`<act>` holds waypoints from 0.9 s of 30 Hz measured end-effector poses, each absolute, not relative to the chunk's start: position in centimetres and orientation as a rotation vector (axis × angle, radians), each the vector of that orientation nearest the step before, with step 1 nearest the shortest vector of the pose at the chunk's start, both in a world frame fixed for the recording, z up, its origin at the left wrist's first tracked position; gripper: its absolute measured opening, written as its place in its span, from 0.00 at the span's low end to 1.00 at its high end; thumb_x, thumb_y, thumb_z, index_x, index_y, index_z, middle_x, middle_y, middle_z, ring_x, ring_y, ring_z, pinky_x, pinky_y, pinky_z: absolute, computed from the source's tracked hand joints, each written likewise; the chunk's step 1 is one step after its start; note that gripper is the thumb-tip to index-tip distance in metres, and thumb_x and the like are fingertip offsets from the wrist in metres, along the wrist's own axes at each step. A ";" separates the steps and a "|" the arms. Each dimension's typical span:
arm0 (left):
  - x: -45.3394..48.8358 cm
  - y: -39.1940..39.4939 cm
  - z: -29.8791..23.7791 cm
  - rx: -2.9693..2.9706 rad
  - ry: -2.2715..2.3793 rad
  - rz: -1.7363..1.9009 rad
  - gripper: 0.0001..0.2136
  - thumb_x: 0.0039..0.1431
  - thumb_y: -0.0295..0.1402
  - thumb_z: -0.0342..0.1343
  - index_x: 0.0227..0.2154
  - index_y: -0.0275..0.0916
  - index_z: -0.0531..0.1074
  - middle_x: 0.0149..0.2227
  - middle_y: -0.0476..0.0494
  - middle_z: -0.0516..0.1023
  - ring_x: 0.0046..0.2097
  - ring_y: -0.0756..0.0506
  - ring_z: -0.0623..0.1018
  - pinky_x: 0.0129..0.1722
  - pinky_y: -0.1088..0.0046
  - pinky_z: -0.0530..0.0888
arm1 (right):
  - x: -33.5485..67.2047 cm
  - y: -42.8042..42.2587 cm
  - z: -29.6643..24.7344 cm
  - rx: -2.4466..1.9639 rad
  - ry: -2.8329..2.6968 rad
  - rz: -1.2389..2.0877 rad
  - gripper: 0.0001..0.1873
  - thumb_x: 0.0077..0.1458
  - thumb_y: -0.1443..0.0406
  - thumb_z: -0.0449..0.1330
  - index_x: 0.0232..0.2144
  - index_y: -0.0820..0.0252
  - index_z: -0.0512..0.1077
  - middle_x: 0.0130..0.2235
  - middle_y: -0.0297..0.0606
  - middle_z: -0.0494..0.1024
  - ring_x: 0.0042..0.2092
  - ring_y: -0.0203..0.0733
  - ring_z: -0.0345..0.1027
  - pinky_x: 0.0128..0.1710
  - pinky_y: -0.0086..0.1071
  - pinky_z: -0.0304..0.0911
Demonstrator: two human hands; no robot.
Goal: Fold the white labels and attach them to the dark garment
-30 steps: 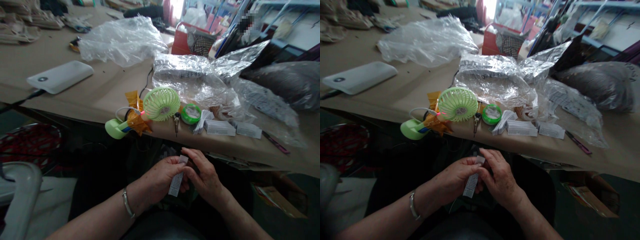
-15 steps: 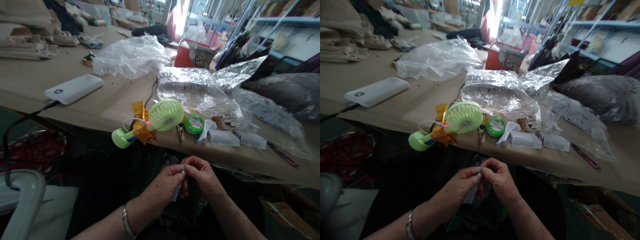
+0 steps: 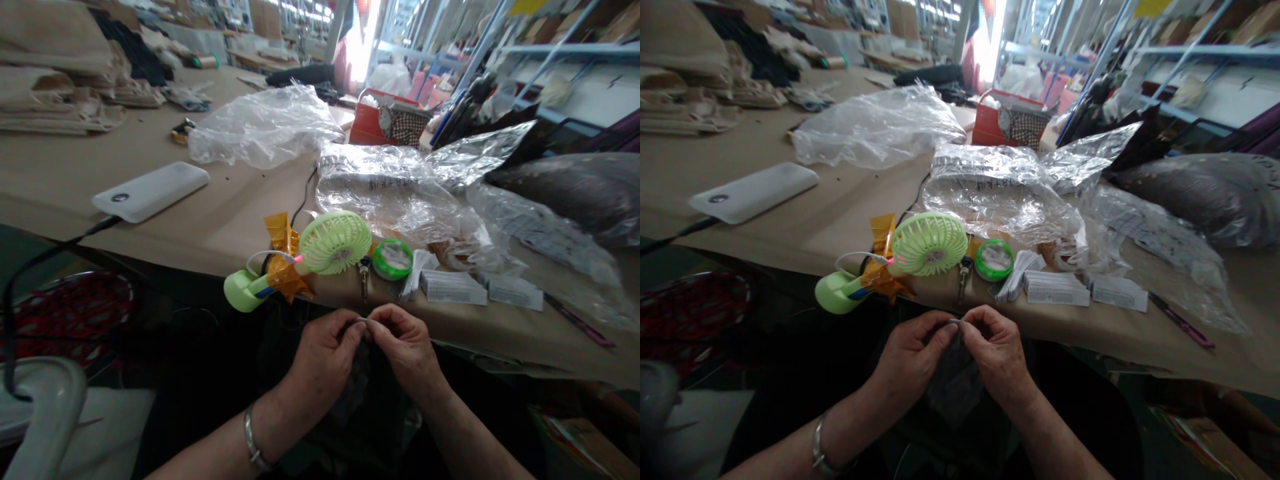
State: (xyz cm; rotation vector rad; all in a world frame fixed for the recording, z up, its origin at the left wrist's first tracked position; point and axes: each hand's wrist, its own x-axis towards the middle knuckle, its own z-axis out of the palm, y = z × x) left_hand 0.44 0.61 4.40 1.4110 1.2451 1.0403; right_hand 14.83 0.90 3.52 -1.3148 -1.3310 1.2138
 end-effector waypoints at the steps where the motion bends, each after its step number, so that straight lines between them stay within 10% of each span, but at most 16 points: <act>1: 0.4 0.8 4.4 1.441 1.251 1.050 0.07 0.56 0.28 0.52 0.26 0.38 0.74 0.25 0.52 0.76 0.28 0.52 0.73 0.30 0.80 0.68 | 14.8 1.0 3.6 -1.315 -1.333 1.205 0.10 0.51 0.61 0.60 0.25 0.62 0.68 0.24 0.30 0.67 0.26 0.32 0.58 0.26 0.25 0.56; 27: 0.5 1.8 4.5 1.501 1.325 1.051 0.09 0.57 0.30 0.51 0.26 0.38 0.75 0.24 0.52 0.76 0.27 0.52 0.72 0.29 0.80 0.67 | 14.7 1.7 3.3 -1.292 -1.476 0.970 0.05 0.55 0.64 0.58 0.29 0.60 0.69 0.26 0.32 0.71 0.29 0.35 0.64 0.30 0.27 0.60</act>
